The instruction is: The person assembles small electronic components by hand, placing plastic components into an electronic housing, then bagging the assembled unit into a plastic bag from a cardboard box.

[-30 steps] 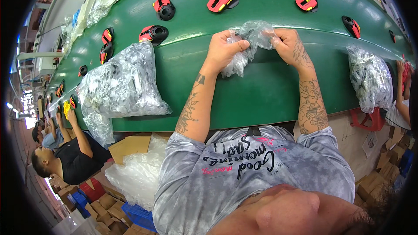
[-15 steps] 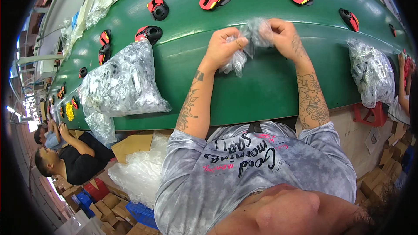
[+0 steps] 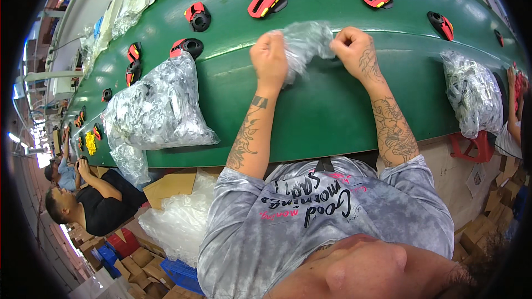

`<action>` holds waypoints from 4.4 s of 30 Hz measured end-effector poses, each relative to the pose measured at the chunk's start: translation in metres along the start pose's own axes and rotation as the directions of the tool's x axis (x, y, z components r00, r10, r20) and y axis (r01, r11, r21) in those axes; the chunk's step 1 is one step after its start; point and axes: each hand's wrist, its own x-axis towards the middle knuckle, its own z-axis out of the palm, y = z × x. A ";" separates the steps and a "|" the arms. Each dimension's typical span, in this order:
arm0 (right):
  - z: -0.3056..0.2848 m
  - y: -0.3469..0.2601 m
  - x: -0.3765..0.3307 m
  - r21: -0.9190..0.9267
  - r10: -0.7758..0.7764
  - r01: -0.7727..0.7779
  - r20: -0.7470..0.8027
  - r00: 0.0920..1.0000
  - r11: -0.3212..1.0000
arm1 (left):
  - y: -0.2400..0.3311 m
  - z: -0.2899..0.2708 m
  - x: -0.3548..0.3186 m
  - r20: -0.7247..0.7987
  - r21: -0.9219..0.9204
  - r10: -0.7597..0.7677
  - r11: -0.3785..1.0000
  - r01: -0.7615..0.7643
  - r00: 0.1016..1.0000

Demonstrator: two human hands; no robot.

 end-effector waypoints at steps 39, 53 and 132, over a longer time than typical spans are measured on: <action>-0.018 0.012 0.024 0.642 0.142 -0.007 -0.158 0.977 0.767 | 0.010 0.018 -0.015 0.221 0.127 -0.274 0.960 0.251 0.936; 0.000 -0.008 0.002 0.791 -0.041 -0.126 0.187 0.981 0.599 | 0.006 -0.003 -0.011 0.393 -0.383 -0.287 0.813 0.439 0.873; 0.031 0.012 0.009 0.699 0.131 -0.138 0.064 0.989 0.702 | 0.019 0.021 -0.027 0.282 0.202 -0.031 0.979 -0.028 0.959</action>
